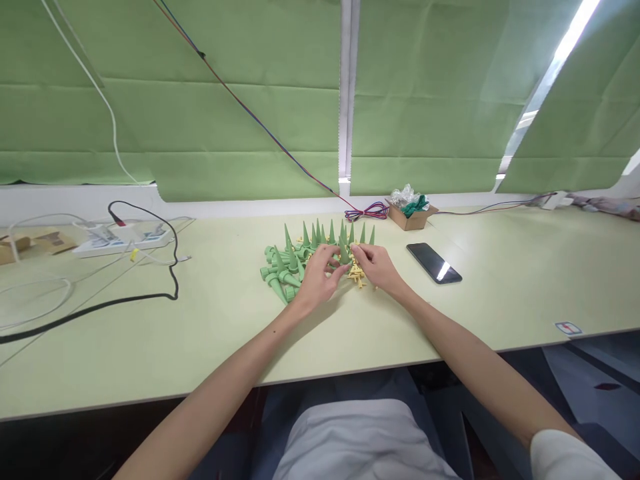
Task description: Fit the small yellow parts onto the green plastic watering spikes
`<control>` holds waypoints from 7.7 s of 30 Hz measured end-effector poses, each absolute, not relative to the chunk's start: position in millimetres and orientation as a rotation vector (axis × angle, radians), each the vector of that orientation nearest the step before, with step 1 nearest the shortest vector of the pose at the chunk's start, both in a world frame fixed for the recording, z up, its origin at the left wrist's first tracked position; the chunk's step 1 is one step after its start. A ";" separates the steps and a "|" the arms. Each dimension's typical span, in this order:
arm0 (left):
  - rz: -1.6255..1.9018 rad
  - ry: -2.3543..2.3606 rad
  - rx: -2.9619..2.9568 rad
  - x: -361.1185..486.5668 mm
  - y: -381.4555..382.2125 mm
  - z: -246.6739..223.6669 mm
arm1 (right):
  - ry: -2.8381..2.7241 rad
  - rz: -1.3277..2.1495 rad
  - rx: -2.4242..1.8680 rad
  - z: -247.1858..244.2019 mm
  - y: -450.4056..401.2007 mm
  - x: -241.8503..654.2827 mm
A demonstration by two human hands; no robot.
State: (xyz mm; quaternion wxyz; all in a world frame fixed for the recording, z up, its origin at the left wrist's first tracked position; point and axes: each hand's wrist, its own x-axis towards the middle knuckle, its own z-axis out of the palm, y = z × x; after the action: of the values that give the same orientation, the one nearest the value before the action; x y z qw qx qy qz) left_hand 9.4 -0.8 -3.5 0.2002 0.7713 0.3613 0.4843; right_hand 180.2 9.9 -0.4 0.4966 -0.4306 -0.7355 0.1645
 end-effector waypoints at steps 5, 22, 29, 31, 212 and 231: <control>1.397 1.055 2.125 10.3 0.1 -1.9 | -1.742 0.379 -1.035 -2.1 10.6 178.1; 1.150 1.014 1.603 11.6 2.0 5.3 | -1.720 0.378 -1.006 -2.7 7.9 178.9; 1.064 0.941 1.610 8.2 -5.4 10.5 | -1.737 0.336 -0.999 -0.8 6.3 179.7; 1.034 0.957 1.663 6.9 -7.9 12.4 | -1.737 0.326 -1.003 -0.3 6.2 179.6; 1.217 0.973 1.831 8.5 -7.6 10.9 | -1.891 0.320 -1.044 -5.8 8.7 175.4; 1.401 1.005 1.893 13.8 -10.4 7.8 | -1.741 0.353 -1.061 -7.5 11.2 172.2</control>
State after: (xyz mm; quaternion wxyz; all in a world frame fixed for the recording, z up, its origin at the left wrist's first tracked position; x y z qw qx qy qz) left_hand 13.8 -10.4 7.8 0.2863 0.7084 0.3759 0.5243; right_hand 172.2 11.2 -7.5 0.5108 -0.4410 -0.7233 0.1465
